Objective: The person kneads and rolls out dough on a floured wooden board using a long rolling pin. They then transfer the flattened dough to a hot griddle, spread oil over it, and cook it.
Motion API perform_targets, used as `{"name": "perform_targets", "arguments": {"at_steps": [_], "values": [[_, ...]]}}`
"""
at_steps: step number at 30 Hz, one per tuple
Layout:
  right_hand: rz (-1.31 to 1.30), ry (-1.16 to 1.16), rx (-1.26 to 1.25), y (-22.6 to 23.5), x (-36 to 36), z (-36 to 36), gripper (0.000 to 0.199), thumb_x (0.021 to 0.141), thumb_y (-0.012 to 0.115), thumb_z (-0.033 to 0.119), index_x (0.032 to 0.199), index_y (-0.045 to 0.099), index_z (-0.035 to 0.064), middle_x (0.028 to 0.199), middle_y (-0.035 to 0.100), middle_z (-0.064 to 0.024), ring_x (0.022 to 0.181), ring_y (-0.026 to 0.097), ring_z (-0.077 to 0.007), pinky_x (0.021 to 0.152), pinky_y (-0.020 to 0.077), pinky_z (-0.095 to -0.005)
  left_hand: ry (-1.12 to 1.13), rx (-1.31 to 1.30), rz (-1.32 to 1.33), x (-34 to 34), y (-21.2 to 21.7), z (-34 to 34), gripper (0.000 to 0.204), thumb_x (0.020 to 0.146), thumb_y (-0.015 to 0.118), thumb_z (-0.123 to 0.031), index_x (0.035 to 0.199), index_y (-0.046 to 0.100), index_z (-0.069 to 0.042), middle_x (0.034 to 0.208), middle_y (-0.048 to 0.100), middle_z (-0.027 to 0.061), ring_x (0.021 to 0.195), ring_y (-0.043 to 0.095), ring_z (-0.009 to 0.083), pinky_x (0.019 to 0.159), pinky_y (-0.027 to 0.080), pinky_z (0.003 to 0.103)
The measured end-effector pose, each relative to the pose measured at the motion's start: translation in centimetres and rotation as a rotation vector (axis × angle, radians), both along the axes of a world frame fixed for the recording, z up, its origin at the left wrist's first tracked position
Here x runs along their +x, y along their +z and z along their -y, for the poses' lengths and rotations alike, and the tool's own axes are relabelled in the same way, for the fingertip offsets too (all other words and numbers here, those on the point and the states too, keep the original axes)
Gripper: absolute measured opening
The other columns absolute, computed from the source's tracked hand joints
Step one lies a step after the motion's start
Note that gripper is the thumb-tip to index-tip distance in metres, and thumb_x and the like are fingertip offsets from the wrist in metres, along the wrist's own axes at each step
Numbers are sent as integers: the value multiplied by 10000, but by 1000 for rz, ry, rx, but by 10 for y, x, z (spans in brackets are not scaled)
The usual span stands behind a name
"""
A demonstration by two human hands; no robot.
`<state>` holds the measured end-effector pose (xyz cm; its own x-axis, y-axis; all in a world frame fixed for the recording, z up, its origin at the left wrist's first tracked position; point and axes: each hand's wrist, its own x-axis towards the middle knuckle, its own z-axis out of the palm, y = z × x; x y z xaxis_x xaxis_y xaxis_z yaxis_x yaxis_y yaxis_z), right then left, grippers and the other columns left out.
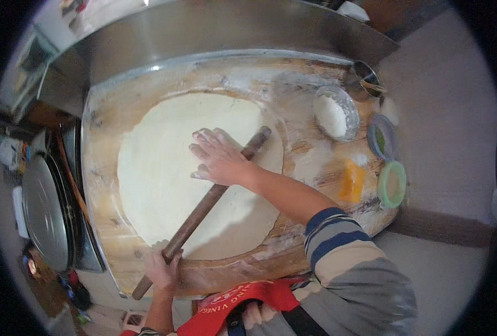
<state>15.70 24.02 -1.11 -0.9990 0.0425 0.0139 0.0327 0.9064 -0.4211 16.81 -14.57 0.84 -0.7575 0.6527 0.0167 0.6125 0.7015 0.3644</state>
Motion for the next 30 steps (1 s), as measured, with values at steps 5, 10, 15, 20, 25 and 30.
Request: {"name": "perform_targets", "arguments": {"at_steps": [5, 10, 15, 20, 25, 30], "values": [[250, -131, 27, 39, 152, 23, 950, 816, 664, 624, 1499, 385, 26, 1587, 262, -274, 1498, 203, -406, 1209, 112, -594, -16, -3, 69, 56, -6, 27, 559, 610, 836, -124, 1091, 558, -65, 1079, 593, 148, 978, 545, 392, 860, 399, 525], [283, -101, 38, 33, 240, 23, 934, 799, 745, 481, 1508, 353, 16, 1569, 290, -285, 1472, 265, -433, 1179, 176, -630, -88, 34, 168, 63, -13, 48, 576, 582, 844, -164, 1079, 565, -78, 989, 609, 140, 914, 565, 388, 789, 424, 503], [-152, -11, 42, 37, 89, 16, 753, 838, 724, 400, 1429, 466, 11, 1551, 347, -251, 1462, 281, -430, 1191, 185, -590, 9, -30, 65, 56, -1, 66, 527, 644, 861, -167, 1071, 567, -71, 960, 602, 157, 882, 562, 394, 755, 428, 494], [-6, -106, 44, 14, 144, 34, 782, 832, 709, 488, 1423, 481, 29, 1534, 356, -267, 1465, 272, -420, 1174, 197, -609, 51, -41, 45, 80, -13, 70, 513, 675, 855, -156, 1086, 564, -56, 978, 597, 168, 902, 558, 402, 778, 415, 515], [161, -171, 65, 17, 285, 58, 819, 853, 686, 495, 1453, 422, 5, 1553, 318, -290, 1451, 288, -473, 1135, 212, -681, -132, 34, 137, 88, -19, 74, 584, 595, 853, -148, 1095, 565, -61, 997, 598, 145, 932, 563, 382, 804, 424, 517], [-58, -140, 29, 39, 162, 26, 766, 857, 710, 405, 1444, 436, -3, 1558, 356, -233, 1455, 313, -419, 1170, 202, -625, -77, -27, 141, 39, 5, 40, 517, 607, 868, -185, 1025, 587, -72, 956, 593, 151, 915, 572, 370, 794, 444, 488]]}}
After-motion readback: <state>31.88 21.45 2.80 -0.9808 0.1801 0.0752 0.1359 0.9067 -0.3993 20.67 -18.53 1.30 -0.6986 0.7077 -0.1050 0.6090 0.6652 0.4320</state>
